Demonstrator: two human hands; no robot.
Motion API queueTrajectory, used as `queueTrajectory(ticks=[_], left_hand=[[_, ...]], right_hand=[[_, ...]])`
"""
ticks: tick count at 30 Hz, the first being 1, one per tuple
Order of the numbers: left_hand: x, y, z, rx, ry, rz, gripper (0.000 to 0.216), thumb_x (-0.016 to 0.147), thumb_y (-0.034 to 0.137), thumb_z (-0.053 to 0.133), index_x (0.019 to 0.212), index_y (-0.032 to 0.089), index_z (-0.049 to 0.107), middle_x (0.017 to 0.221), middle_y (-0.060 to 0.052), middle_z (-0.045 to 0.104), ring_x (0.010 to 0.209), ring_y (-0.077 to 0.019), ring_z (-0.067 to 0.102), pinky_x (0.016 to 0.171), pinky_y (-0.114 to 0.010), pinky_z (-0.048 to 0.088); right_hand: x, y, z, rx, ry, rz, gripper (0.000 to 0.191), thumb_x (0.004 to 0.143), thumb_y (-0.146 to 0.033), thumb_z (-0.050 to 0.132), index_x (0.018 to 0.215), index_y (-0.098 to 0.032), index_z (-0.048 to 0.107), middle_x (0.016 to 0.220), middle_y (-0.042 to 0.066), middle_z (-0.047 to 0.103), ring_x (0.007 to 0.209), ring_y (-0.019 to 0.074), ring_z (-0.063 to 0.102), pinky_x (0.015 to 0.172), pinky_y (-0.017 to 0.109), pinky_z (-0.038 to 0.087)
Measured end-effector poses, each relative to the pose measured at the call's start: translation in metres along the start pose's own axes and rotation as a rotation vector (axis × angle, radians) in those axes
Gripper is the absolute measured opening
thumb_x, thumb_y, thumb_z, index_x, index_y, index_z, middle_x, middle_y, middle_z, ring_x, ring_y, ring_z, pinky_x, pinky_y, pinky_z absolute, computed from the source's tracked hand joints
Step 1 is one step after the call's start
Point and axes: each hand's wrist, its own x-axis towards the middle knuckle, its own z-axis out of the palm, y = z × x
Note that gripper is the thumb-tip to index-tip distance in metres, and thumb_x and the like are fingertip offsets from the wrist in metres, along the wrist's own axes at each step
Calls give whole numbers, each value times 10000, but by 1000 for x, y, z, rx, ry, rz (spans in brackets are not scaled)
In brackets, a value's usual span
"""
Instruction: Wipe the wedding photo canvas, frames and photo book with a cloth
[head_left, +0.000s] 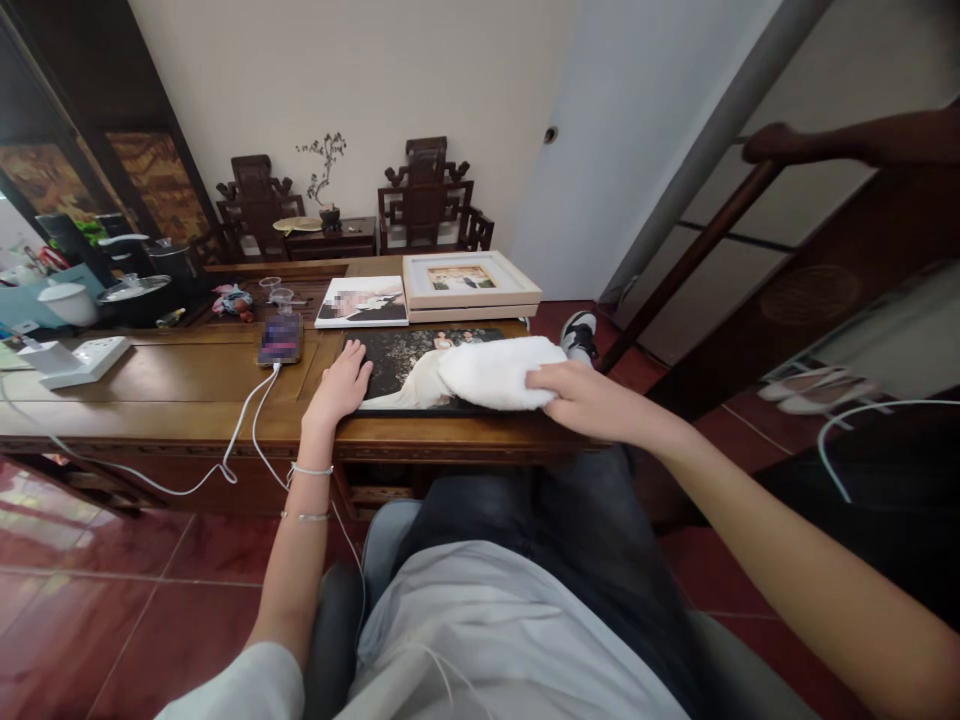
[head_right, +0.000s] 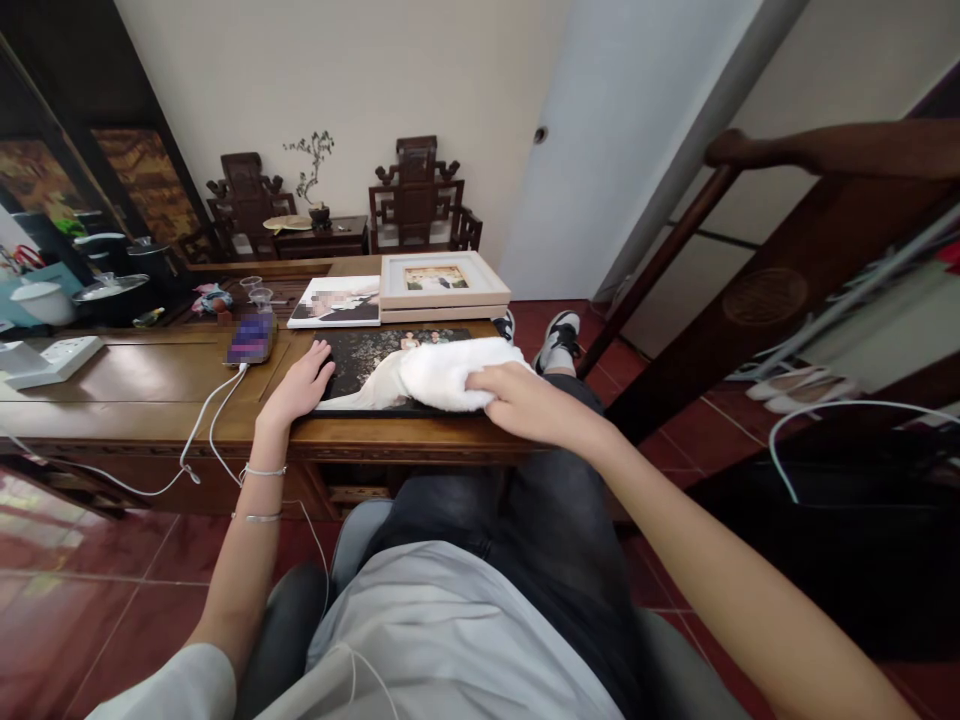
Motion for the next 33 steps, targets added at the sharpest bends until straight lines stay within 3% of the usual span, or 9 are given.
queueTrajectory(ticks=[7, 13, 17, 21, 26, 29, 33], left_hand=[[0, -2, -1, 4, -16, -15, 481, 998, 317, 362, 1436, 150, 468, 1591, -151, 349, 1507, -244, 267, 1194, -504, 276], [2, -5, 1, -8, 10, -3, 464, 992, 330, 377, 1414, 182, 501, 1576, -134, 383, 1492, -241, 305, 1193, -497, 284], [1, -3, 0, -11, 4, -13, 476, 995, 303, 362, 1437, 161, 468, 1589, -150, 349, 1506, -246, 266, 1186, -501, 293], [1, -1, 0, -16, 2, -14, 488, 996, 312, 365, 1454, 161, 437, 1607, -158, 303, 1520, -258, 217, 1180, -519, 294], [1, -1, 1, 9, -6, -34, 484, 993, 307, 369, 1436, 130, 453, 1599, -185, 312, 1513, -274, 242, 1182, -529, 287], [1, -1, 1, 21, -8, -30, 478, 991, 310, 374, 1425, 135, 469, 1595, -184, 324, 1508, -276, 257, 1181, -534, 288], [2, -4, 2, 21, -2, -23, 481, 991, 322, 374, 1422, 134, 475, 1596, -181, 326, 1507, -270, 261, 1185, -524, 283]], right_hand=[[76, 60, 9, -10, 58, 117, 308, 582, -116, 432, 757, -167, 680, 864, 109, 740, 848, 255, 627, 762, 291, 428], [98, 74, 8, -41, 102, 203, 372, 567, -88, 439, 815, -152, 710, 912, 115, 757, 893, 260, 630, 760, 278, 433], [76, 56, 10, -61, 70, 150, 323, 586, -86, 425, 767, -167, 680, 853, 99, 739, 848, 241, 631, 747, 273, 427], [22, 23, 9, -73, 26, 76, 270, 623, -87, 417, 736, -202, 634, 796, 81, 696, 816, 239, 624, 753, 297, 430], [-43, -10, -2, 43, -56, 17, 248, 673, -87, 429, 739, -256, 598, 888, 63, 702, 863, 246, 639, 799, 341, 454], [-51, -15, -9, 94, -106, -11, 236, 662, -77, 426, 700, -270, 558, 901, 56, 708, 896, 246, 649, 821, 347, 461], [-22, -3, -9, 12, -85, -18, 192, 643, -90, 425, 648, -255, 522, 785, 65, 685, 821, 249, 634, 786, 337, 446]])
